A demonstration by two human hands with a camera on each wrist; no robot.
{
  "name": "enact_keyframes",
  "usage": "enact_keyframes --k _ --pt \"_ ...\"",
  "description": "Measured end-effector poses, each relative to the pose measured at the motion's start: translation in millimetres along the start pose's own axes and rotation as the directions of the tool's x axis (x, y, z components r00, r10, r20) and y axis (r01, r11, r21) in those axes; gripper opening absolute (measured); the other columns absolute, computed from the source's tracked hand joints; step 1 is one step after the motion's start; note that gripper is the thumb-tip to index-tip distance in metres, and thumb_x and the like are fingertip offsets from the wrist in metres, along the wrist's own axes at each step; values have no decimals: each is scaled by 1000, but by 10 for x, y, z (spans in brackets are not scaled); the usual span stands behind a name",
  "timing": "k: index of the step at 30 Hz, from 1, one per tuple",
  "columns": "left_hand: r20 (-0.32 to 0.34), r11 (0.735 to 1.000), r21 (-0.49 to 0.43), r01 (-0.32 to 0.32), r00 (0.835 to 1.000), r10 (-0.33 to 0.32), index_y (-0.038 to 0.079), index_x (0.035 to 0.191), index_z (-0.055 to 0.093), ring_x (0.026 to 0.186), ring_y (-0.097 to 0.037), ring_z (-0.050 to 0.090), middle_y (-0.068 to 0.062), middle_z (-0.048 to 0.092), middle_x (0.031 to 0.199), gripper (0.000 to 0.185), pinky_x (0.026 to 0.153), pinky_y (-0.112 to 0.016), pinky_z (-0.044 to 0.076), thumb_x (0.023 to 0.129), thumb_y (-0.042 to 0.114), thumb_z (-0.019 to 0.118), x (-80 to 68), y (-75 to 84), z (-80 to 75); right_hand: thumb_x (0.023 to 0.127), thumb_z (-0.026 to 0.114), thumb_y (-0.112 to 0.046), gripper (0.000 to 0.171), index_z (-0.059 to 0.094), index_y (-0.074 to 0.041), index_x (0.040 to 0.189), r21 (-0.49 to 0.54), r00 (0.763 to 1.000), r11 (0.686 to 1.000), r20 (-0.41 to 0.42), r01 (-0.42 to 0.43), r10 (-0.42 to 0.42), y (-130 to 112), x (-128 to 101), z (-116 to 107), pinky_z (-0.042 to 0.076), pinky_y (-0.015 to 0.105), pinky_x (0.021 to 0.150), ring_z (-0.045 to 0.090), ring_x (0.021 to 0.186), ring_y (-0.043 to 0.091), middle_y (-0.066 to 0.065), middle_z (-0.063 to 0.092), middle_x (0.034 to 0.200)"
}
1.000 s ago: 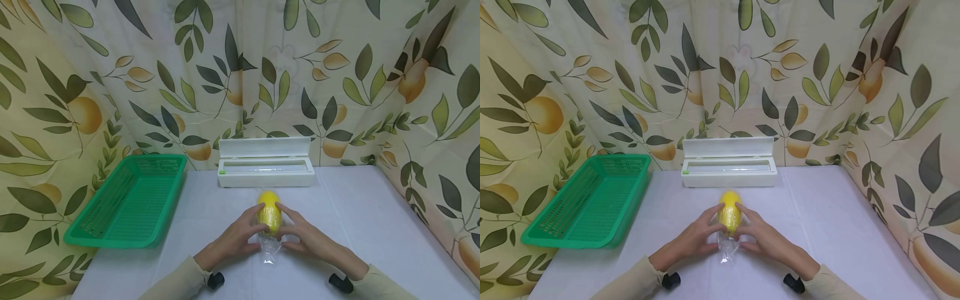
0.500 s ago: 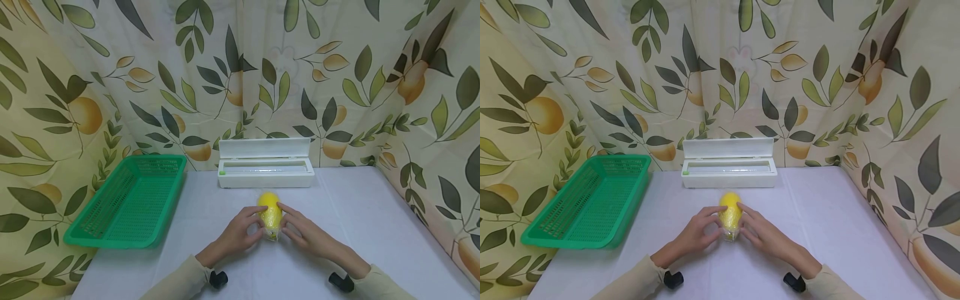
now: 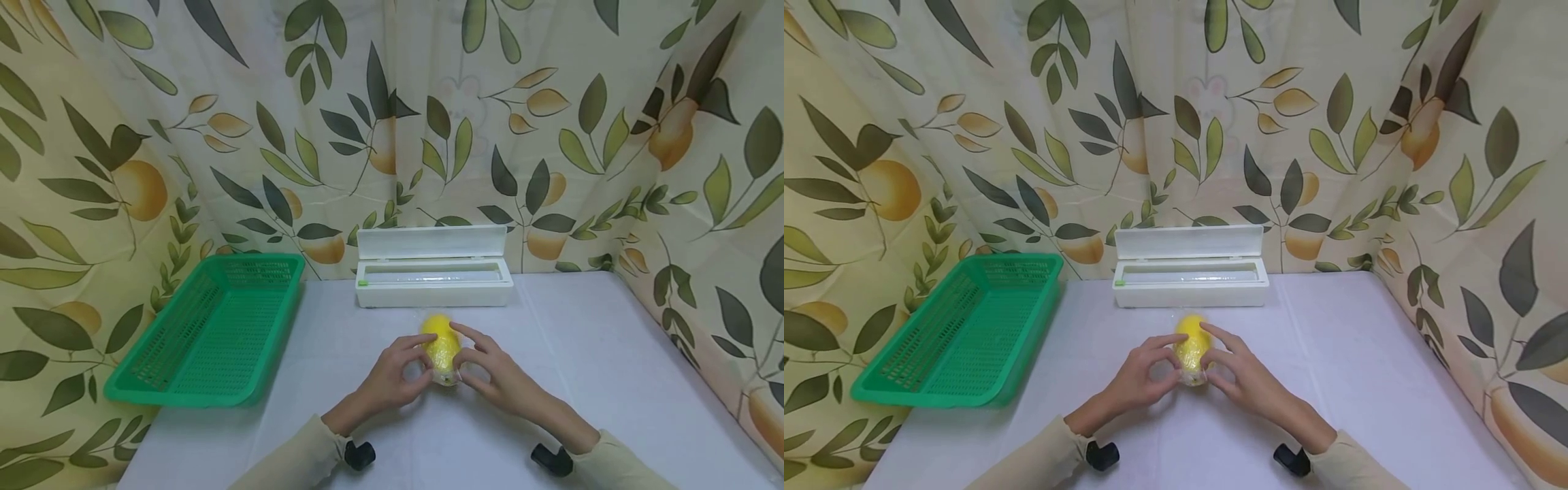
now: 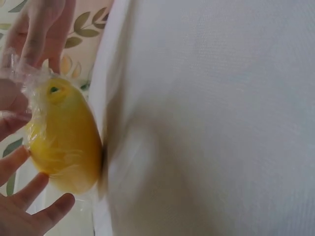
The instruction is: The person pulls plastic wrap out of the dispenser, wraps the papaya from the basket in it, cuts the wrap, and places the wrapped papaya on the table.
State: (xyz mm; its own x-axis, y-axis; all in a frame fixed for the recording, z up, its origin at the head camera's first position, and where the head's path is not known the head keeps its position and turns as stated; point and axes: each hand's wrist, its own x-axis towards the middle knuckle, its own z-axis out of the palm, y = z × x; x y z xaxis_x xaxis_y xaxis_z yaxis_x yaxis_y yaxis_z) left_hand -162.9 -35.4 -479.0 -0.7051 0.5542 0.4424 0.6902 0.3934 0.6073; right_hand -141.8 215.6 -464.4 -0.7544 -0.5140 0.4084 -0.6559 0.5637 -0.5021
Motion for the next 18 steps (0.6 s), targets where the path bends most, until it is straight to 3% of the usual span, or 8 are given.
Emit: enact_keyframes --k 4,9,14,18 --pt "19 1000 -16 -12 1000 12 12 90 70 136 -26 50 -8 57 146 16 109 -48 46 82 16 84 0 -9 6 92 78 -15 15 67 -24 93 23 1000 1000 -15 19 -19 19 25 16 47 60 102 49 138 38 10 53 151" --pt "-21 1000 20 -16 1000 16 14 88 72 131 -26 54 -7 61 140 16 105 -48 48 88 25 83 46 -23 41 92 76 -12 21 63 -28 90 30 999 999 -16 32 -31 41 56 35 48 61 101 52 134 34 10 59 144" --pt "-77 1000 7 -3 997 4 13 81 72 120 -23 60 -6 68 129 11 99 -41 50 90 18 78 116 -47 58 93 74 -7 25 59 -27 88 40 999 999 -52 17 -15 74 92 53 49 60 100 56 130 32 8 64 138" --pt "-97 998 -49 49 994 -54 13 77 70 111 -20 60 -3 70 123 12 92 -36 51 88 14 77 163 -73 71 92 74 -6 27 57 -27 87 48 997 999 -82 -3 7 97 120 66 51 56 98 59 125 28 5 67 133"
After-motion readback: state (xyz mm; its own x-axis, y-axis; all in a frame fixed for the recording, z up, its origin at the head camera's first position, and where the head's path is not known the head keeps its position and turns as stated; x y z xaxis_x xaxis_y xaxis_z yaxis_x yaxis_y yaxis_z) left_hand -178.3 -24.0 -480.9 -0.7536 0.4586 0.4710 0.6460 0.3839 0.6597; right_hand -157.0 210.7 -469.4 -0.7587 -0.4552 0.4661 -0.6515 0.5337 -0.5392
